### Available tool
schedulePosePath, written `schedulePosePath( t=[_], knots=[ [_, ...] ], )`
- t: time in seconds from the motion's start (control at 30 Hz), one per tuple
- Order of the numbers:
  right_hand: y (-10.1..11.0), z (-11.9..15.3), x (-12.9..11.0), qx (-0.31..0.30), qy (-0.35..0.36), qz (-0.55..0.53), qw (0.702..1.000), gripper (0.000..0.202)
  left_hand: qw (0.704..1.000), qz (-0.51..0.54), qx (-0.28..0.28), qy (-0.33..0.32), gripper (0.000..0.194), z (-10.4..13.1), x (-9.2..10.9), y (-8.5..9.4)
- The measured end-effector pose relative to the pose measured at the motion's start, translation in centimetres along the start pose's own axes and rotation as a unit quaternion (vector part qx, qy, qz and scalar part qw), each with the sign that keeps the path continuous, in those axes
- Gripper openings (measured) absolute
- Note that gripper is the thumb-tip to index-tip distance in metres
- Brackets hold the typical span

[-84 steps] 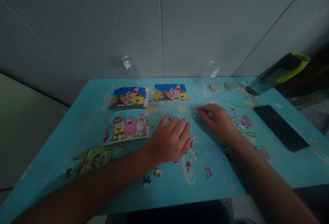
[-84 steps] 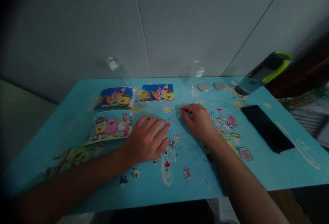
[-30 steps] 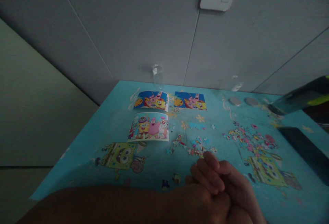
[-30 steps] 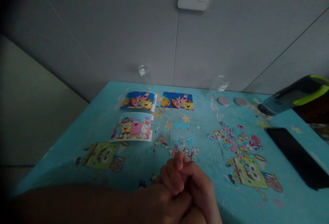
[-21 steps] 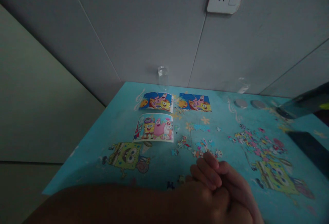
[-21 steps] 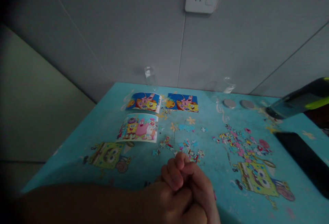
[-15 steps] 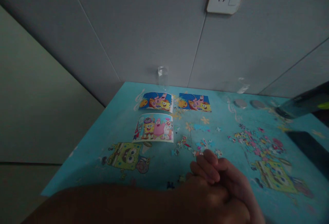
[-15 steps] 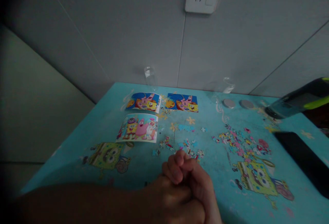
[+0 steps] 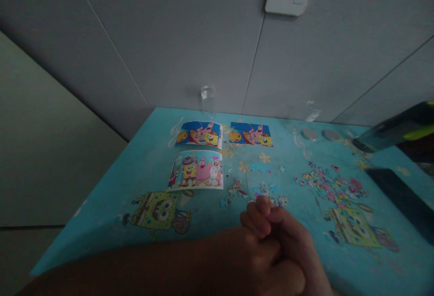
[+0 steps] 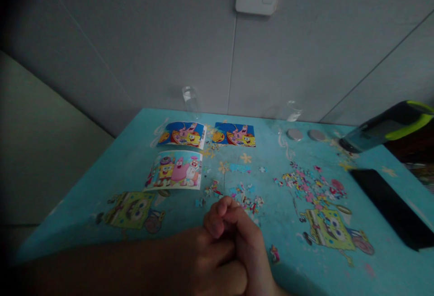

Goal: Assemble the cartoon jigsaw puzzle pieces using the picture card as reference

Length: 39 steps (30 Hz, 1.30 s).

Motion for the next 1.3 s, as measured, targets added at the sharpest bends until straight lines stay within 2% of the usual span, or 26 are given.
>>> schedulePosePath(
  t=[0.17,0.3,0.37,0.53,0.67,0.9,0.97,1.07,1.3],
  knots=[
    [0.0,-0.5,-0.1,0.002,-0.014,0.029,0.999,0.012,0.987,-0.109,-0.037,-0.11,0.029,-0.1,0.8,0.4],
    [0.4,-0.6,0.3,0.023,-0.012,0.035,0.999,0.011,0.98,-0.129,-0.029,-0.149,0.032,0.7,0.6,-0.1],
    [0.5,-0.5,0.5,0.035,-0.006,0.043,0.998,0.013,0.982,-0.12,-0.023,-0.146,0.033,1.2,0.3,-0.4],
    [0.0,-0.4,0.6,0.046,0.003,0.096,0.994,0.02,0.982,-0.133,0.031,-0.129,0.037,1.8,0.1,-0.5],
    [-0.1,-0.8,0.5,0.042,-0.003,0.074,0.996,0.017,0.982,-0.147,0.03,-0.118,0.033,1.6,0.2,-0.5],
    [0.2,-1.3,0.5,0.046,-0.04,0.063,0.996,0.013,0.969,-0.2,-0.054,-0.135,0.02,1.6,0.5,-0.6],
    [0.3,-1.4,0.6,0.044,-0.032,0.061,0.997,0.013,0.973,-0.18,-0.046,-0.135,0.021,1.9,0.3,-0.8],
    [0.4,-1.5,0.8,0.047,-0.002,0.073,0.996,0.015,0.981,-0.136,-0.004,-0.141,0.031,2.3,0.0,-0.9],
    [-0.5,-1.4,1.2,0.037,0.003,0.079,0.996,0.016,0.979,-0.162,0.012,-0.121,0.032,2.2,0.3,-0.4]
  ],
)
Point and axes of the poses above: each hand's wrist, its own z-axis away from the middle knuckle, its own y-axis out of the back of the hand, x = y × z, the point moved 5 cm from there along -z, towards the middle knuckle, and after that the axes turned 6 degrees about -y, right-handed, at the moved point
